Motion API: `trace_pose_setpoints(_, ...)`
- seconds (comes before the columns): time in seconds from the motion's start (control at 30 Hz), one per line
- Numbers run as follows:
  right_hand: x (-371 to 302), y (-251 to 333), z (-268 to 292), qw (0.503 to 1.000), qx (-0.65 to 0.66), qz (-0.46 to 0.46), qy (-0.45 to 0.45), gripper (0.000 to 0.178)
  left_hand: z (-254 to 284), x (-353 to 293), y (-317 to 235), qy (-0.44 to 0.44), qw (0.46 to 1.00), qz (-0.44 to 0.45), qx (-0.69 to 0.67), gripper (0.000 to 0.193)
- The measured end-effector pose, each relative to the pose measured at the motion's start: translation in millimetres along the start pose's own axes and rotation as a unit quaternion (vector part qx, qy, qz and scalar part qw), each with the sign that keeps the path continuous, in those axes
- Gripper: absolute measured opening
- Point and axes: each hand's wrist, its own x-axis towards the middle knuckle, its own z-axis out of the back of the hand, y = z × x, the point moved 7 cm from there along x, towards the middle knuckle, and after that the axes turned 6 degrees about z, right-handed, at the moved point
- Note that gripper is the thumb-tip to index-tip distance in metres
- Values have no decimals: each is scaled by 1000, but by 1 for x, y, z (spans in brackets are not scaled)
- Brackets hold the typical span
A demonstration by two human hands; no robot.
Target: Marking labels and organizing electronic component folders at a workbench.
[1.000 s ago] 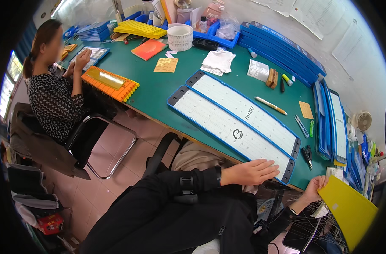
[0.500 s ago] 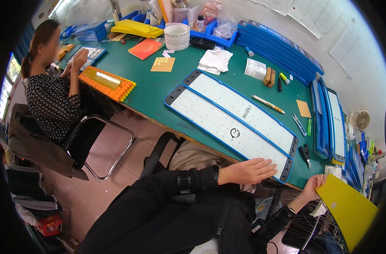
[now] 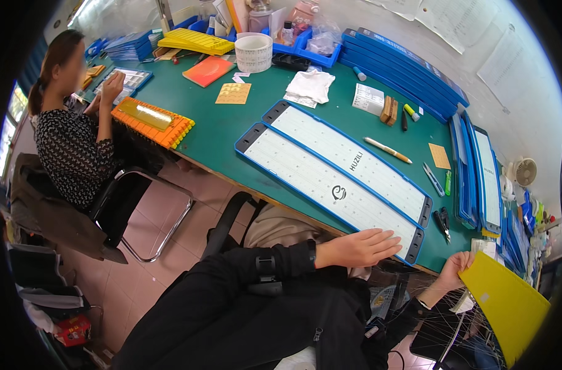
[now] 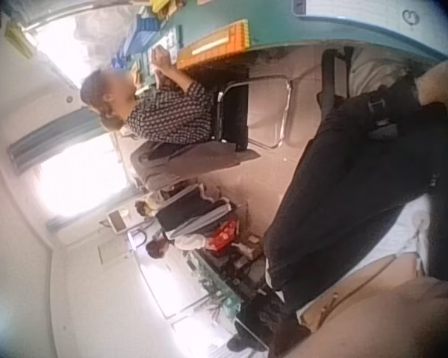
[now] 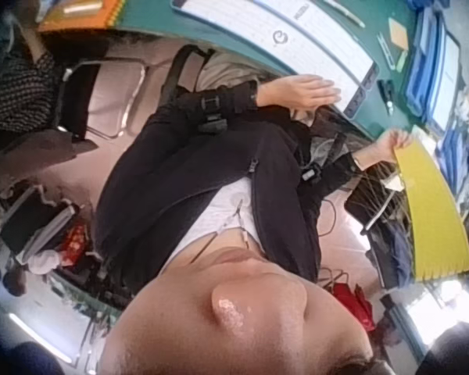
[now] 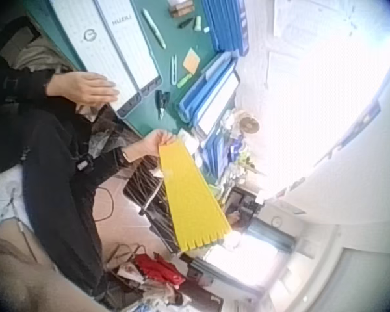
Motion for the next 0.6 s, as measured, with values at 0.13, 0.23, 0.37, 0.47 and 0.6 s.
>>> trace_pose_setpoints(0.13,0,-2,-1,1000,1,1,-8,21,0,0,0,3,1000,-2,0,47)
trace_pose_setpoints(0.23,0,-5,-1,1000,4,-3,-2,21,0,0,1,3,1000,0,-6,47)
trace_pose_setpoints(0.37,3,0,1,1000,2,2,2,20,-1,3,1,0,1000,-3,-6,47)
trace_pose_setpoints(0.47,3,1,-4,1000,-2,-9,14,20,0,5,-2,-8,1000,-6,13,46)
trace_pose_setpoints(0.6,-1,-6,-9,999,-5,-14,30,20,11,7,2,51,991,-12,-121,52)
